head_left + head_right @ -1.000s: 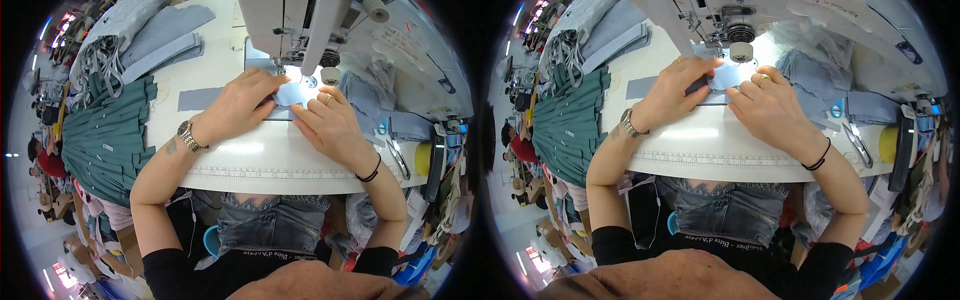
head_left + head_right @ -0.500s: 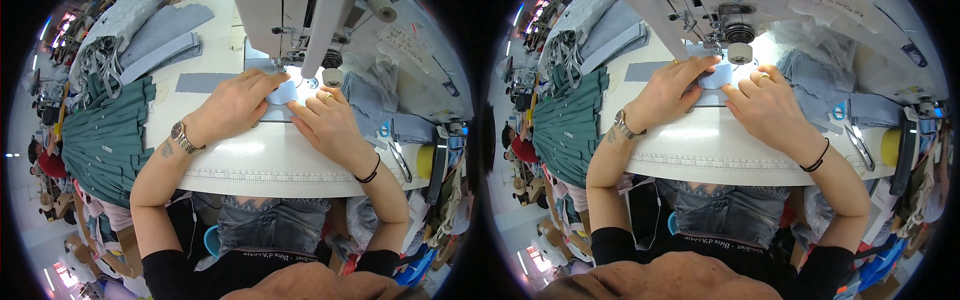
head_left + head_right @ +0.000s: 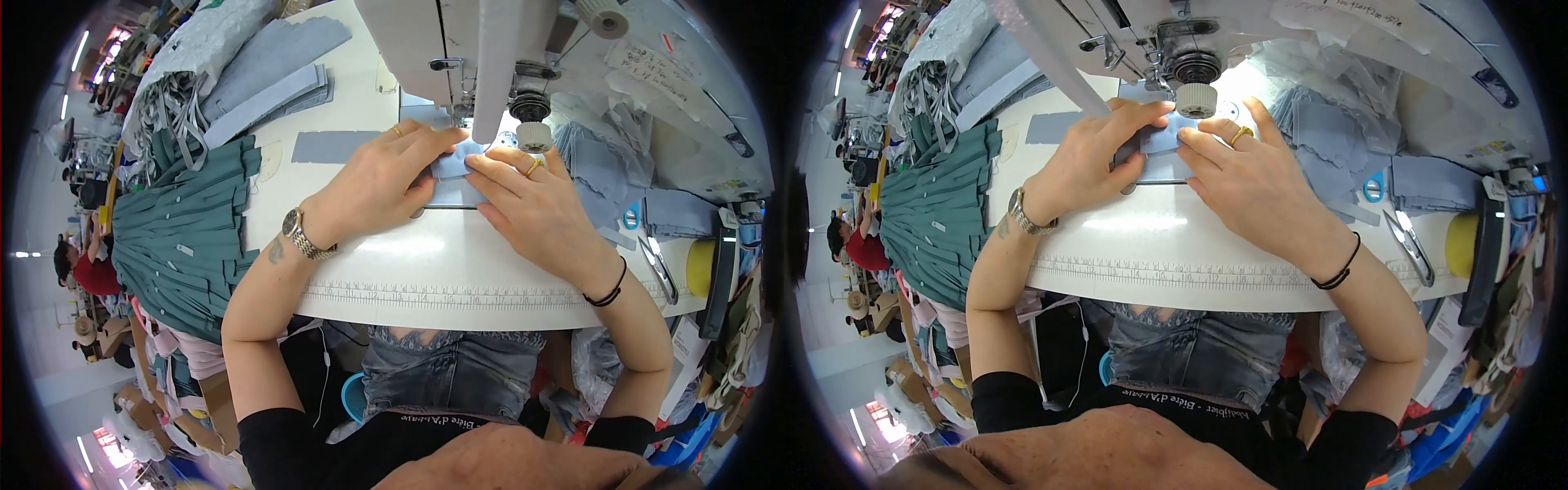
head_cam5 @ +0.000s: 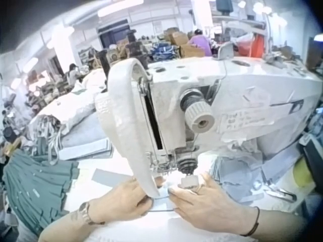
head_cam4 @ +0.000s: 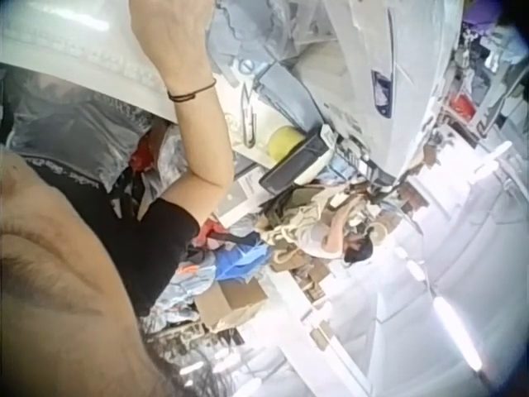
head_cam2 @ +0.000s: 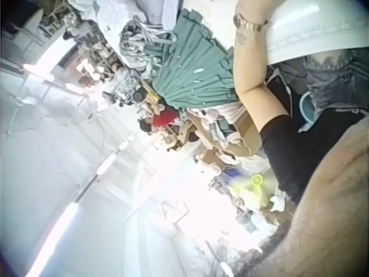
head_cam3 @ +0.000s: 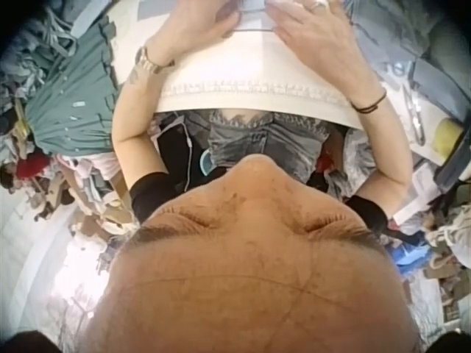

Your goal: Sewing fabric straps and edging onto fabric panels using an industrial sewing machine.

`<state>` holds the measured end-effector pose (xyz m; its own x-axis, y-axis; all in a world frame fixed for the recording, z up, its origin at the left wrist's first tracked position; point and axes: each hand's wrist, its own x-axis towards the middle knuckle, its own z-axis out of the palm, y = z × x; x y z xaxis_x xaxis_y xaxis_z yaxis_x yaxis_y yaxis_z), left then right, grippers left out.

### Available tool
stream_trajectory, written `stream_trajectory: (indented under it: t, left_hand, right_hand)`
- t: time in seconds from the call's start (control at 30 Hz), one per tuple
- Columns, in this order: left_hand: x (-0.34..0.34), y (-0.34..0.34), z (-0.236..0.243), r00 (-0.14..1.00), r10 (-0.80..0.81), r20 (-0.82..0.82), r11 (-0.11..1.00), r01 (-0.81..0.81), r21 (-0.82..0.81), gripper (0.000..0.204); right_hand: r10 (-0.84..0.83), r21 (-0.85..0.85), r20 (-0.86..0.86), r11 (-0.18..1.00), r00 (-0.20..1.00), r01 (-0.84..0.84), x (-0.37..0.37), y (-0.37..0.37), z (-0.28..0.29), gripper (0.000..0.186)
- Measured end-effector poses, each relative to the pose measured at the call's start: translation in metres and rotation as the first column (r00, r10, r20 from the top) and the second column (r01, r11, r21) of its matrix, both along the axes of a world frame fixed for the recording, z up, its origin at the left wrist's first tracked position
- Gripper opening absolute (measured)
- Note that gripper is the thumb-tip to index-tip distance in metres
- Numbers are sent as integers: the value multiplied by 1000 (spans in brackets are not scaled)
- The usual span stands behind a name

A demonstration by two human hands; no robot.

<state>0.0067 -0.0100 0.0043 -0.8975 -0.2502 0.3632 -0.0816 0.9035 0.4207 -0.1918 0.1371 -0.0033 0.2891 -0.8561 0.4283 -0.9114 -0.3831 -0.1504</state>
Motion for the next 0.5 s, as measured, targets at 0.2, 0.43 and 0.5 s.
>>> stream_trajectory:
  t: [0.2,0.43,0.5]
  left_hand:
    - [-1,6,1,1000,-7,-27,995,4,-96,62]
    - [-1,12,15,994,29,-109,990,-44,-137,20]
    - [-1,12,27,980,107,-167,987,-85,133,10]
  right_hand:
    - [33,16,-1,999,999,-33,-2,-1,0,32]
    - [26,15,24,1000,999,-26,-6,1,5,34]
    - [21,18,44,1000,999,-22,-8,1,8,34]
